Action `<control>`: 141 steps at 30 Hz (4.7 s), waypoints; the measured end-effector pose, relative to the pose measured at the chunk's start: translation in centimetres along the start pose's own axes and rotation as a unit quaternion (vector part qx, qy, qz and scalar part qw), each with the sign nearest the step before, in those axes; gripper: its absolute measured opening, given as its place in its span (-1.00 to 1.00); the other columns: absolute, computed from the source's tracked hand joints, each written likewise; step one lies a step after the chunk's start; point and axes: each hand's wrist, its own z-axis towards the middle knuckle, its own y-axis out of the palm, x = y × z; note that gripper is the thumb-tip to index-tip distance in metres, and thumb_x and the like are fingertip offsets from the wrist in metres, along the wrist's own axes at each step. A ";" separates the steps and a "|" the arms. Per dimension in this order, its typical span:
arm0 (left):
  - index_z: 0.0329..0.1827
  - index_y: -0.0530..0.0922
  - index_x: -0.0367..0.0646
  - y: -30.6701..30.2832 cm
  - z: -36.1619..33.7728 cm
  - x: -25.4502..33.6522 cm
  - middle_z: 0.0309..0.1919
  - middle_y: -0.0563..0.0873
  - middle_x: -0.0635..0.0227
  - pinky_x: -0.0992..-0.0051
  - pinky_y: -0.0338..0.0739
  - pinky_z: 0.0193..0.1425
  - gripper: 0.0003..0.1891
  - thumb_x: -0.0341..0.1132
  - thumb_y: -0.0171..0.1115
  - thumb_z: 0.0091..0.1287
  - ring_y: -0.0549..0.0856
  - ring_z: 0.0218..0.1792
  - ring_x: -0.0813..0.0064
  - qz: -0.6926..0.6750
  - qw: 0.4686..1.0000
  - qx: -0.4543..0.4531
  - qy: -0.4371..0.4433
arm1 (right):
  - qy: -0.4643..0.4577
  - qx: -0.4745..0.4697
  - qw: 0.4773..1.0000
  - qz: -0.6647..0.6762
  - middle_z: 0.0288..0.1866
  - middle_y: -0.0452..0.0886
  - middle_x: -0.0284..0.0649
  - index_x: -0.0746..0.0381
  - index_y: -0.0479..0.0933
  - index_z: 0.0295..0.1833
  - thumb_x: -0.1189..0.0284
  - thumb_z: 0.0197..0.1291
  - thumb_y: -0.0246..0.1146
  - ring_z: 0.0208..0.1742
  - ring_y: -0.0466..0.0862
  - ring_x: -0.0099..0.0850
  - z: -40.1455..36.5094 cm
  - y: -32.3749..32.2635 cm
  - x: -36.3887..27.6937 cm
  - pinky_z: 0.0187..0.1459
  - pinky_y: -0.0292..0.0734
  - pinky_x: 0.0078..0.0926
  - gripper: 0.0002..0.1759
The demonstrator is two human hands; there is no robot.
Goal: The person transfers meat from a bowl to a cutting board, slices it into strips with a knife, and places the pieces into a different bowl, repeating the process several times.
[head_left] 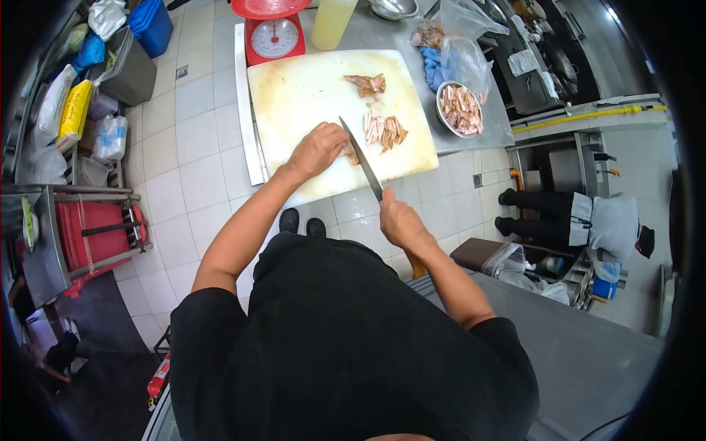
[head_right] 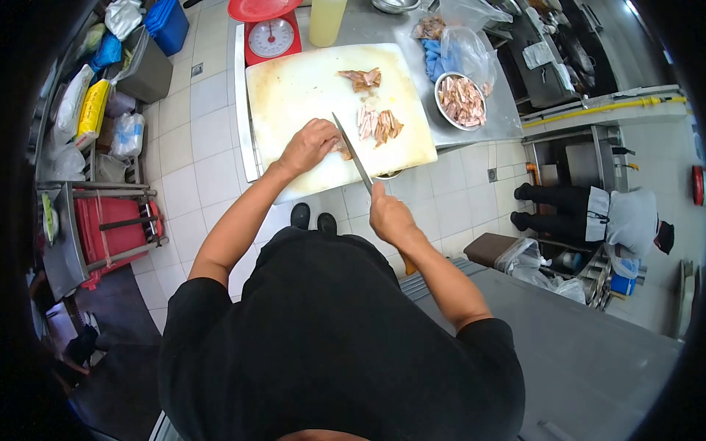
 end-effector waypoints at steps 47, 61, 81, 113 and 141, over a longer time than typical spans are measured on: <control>-0.20 0.60 -0.24 -1.2 -0.5 -0.2 -0.21 0.61 0.18 0.29 0.50 0.05 -0.90 -0.55 0.24 0.25 0.57 -0.11 0.14 -0.009 1.000 -0.005 -0.013 | 0.015 -0.004 1.000 -0.004 -0.34 0.63 0.42 0.43 0.28 -0.05 0.60 0.26 -0.01 -0.27 0.68 0.33 -0.6 0.3 -2.6 -0.17 0.58 0.21 -0.82; -0.20 0.58 -0.25 -2.0 -0.9 -0.9 -0.27 0.59 0.14 0.28 0.51 0.02 -0.92 -0.56 0.21 0.28 0.58 -0.14 0.08 -0.011 0.999 -0.048 -0.009 | 0.045 -0.040 0.997 0.057 -0.30 0.62 0.43 0.42 0.27 -0.01 0.48 0.39 -0.06 -0.23 0.67 0.35 -0.7 -1.1 -2.9 -0.11 0.53 0.26 -0.79; -0.46 0.60 -0.29 2.3 17.2 -3.2 -0.39 0.73 0.03 0.31 0.62 -0.14 -0.54 0.00 0.43 0.26 0.74 -0.31 0.24 0.064 0.957 -0.083 -0.271 | 0.058 -0.075 0.970 0.224 -0.43 0.63 0.19 0.39 0.28 0.01 0.32 0.51 -0.08 -0.62 0.64 -0.07 0.5 -4.5 2.0 -0.47 0.59 -0.09 -0.71; -0.12 0.65 -0.21 2.0 -2.4 5.8 -0.10 0.64 0.20 0.32 0.56 0.07 -0.88 -0.50 0.30 0.31 0.63 0.02 0.17 0.074 0.972 0.115 -0.191 | -0.187 -0.079 0.978 0.044 -0.35 0.61 0.41 0.37 0.26 0.02 0.37 0.51 -0.06 -0.24 0.64 0.37 2.1 -5.5 8.8 -0.13 0.47 0.23 -0.76; -0.15 0.63 -0.29 2.1 -2.3 3.8 -0.13 0.67 0.12 0.26 0.56 0.09 -0.89 -0.55 0.26 0.28 0.64 -0.05 0.07 0.074 0.983 0.137 -0.094 | -0.157 -0.040 0.986 -0.033 -0.32 0.61 0.45 0.45 0.29 -0.05 0.57 0.35 -0.07 -0.26 0.68 0.33 2.0 -2.1 3.8 -0.14 0.57 0.18 -0.84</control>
